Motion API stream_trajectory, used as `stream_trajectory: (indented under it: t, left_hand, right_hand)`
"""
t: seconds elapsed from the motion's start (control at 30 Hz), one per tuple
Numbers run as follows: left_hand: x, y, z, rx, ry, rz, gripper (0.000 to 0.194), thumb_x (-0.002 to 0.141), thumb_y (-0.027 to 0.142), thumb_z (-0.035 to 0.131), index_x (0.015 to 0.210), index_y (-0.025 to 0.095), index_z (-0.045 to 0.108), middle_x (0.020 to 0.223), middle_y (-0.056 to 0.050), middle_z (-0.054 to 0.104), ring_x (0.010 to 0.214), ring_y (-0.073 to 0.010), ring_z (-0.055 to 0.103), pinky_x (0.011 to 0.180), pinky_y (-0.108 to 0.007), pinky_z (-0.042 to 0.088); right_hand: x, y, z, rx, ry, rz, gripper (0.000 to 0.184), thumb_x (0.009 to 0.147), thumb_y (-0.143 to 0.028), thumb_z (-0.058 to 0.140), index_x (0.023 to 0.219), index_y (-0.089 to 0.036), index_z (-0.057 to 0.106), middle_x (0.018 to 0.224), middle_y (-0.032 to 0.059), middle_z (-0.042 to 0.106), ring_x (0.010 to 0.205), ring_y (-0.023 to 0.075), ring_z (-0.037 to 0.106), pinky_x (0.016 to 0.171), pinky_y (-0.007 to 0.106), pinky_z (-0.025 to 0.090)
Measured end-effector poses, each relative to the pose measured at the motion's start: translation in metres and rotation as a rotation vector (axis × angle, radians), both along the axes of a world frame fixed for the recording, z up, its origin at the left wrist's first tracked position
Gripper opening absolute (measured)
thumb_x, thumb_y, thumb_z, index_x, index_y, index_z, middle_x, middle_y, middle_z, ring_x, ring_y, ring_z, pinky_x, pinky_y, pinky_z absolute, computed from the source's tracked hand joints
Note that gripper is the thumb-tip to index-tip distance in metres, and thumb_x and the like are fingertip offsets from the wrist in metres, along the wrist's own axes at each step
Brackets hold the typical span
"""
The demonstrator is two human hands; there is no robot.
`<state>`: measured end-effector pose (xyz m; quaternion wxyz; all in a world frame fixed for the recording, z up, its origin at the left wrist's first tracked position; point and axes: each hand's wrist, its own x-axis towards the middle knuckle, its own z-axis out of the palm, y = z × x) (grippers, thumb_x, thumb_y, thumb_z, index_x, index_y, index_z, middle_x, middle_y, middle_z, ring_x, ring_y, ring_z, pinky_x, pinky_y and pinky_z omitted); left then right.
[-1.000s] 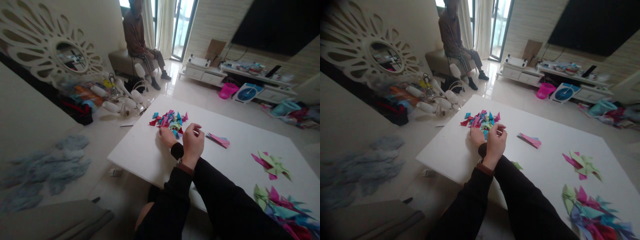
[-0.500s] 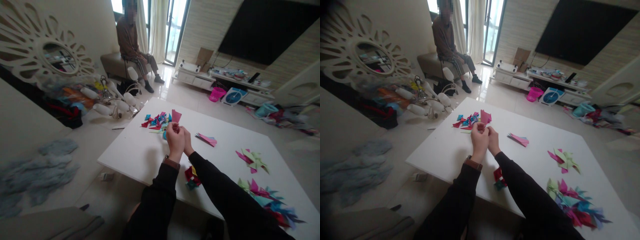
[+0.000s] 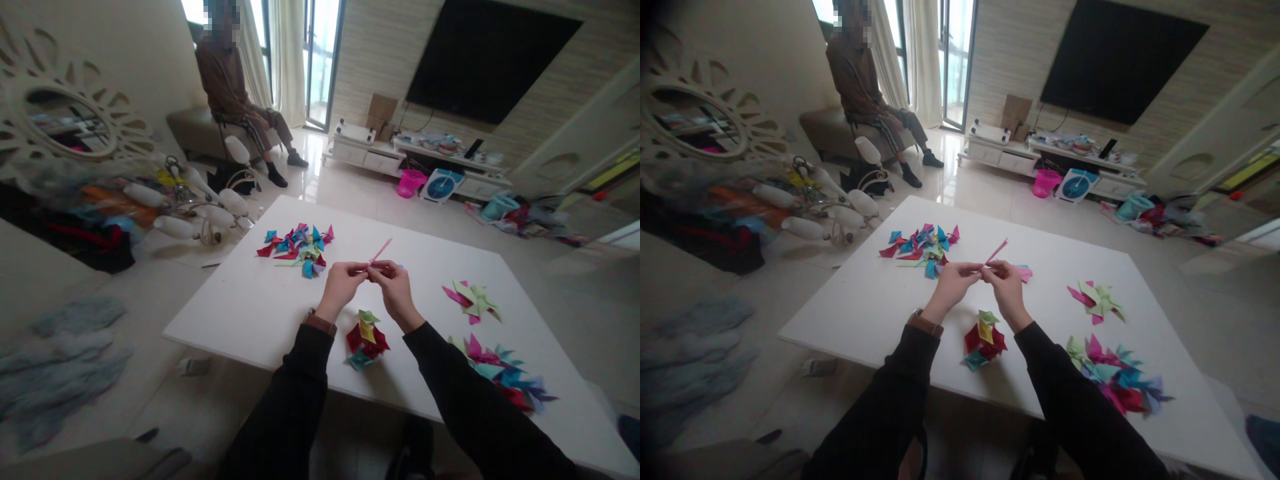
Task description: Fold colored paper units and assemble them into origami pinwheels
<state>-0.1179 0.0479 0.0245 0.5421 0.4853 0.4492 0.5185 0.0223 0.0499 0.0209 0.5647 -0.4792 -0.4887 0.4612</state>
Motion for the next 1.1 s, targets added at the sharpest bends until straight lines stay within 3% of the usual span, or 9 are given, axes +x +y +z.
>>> stream_trajectory:
  t: [0.23, 0.47, 0.6, 0.7, 0.87, 1.03, 1.1]
  left_hand:
    - [0.007, -0.003, 0.003, -0.08, -0.255, -0.093, 0.026, 0.067, 0.012, 0.085, 0.092, 0.011, 0.077, 0.093, -0.011, 0.08, 0.09, -0.0199, 0.075, 0.09, -0.036, 0.059]
    - [0.006, -0.005, 0.003, -0.216, -0.346, -0.126, 0.028, 0.072, 0.02, 0.086, 0.095, 0.01, 0.075, 0.085, -0.01, 0.079, 0.082, -0.0155, 0.074, 0.081, -0.029, 0.058]
    - [0.005, -0.005, 0.004, -0.179, -0.236, -0.089, 0.022, 0.073, 0.014, 0.083, 0.094, 0.011, 0.078, 0.085, -0.009, 0.079, 0.077, -0.015, 0.073, 0.08, -0.03, 0.059]
    - [0.004, -0.006, 0.007, -0.092, -0.029, -0.063, 0.017, 0.077, 0.006, 0.075, 0.092, 0.012, 0.081, 0.087, -0.009, 0.08, 0.078, -0.0163, 0.073, 0.081, -0.031, 0.059]
    - [0.001, -0.009, 0.009, -0.022, 0.248, -0.044, 0.021, 0.078, 0.002, 0.069, 0.09, 0.013, 0.083, 0.092, -0.01, 0.081, 0.088, -0.0187, 0.076, 0.089, -0.031, 0.06]
    - [0.001, -0.007, 0.006, -0.002, 0.283, -0.05, 0.022, 0.073, -0.002, 0.071, 0.086, 0.011, 0.081, 0.1, -0.012, 0.08, 0.092, -0.0192, 0.076, 0.091, -0.031, 0.06]
    - [0.001, -0.007, 0.004, 0.004, 0.29, -0.016, 0.028, 0.07, -0.002, 0.072, 0.092, 0.012, 0.08, 0.105, -0.012, 0.079, 0.096, -0.0199, 0.075, 0.094, -0.032, 0.059]
  right_hand:
    - [0.014, -0.003, 0.004, 0.001, 0.041, -0.049, 0.036, 0.066, -0.038, 0.091, 0.088, -0.02, 0.069, 0.074, 0.0006, 0.072, 0.069, 0.014, 0.065, 0.069, 0.029, 0.05]
    - [0.016, -0.009, 0.004, -0.03, 0.124, -0.031, 0.035, 0.065, -0.031, 0.09, 0.088, -0.021, 0.066, 0.075, 0.0008, 0.074, 0.07, 0.0146, 0.068, 0.07, 0.028, 0.051]
    - [0.018, -0.011, 0.008, -0.095, 0.174, -0.041, 0.038, 0.063, -0.033, 0.09, 0.086, -0.022, 0.061, 0.074, -0.0019, 0.072, 0.067, 0.0132, 0.067, 0.067, 0.025, 0.053]
    - [0.025, -0.008, 0.013, -0.185, 0.251, -0.068, 0.036, 0.07, -0.043, 0.085, 0.087, -0.022, 0.061, 0.081, 0.0, 0.073, 0.069, 0.014, 0.068, 0.065, 0.025, 0.054]
    - [0.045, -0.005, 0.013, -0.34, 0.348, -0.124, 0.031, 0.077, -0.049, 0.075, 0.082, -0.022, 0.061, 0.077, -0.0001, 0.072, 0.068, 0.0149, 0.066, 0.063, 0.025, 0.055]
    - [0.064, -0.001, 0.001, -0.373, 0.198, -0.095, 0.026, 0.063, -0.022, 0.082, 0.081, -0.021, 0.063, 0.077, -0.003, 0.069, 0.072, 0.0129, 0.063, 0.063, 0.022, 0.054]
    - [0.076, 0.01, -0.006, -0.353, 0.136, -0.168, 0.025, 0.061, -0.016, 0.078, 0.077, -0.02, 0.06, 0.073, -0.0035, 0.066, 0.07, 0.012, 0.062, 0.062, 0.022, 0.055]
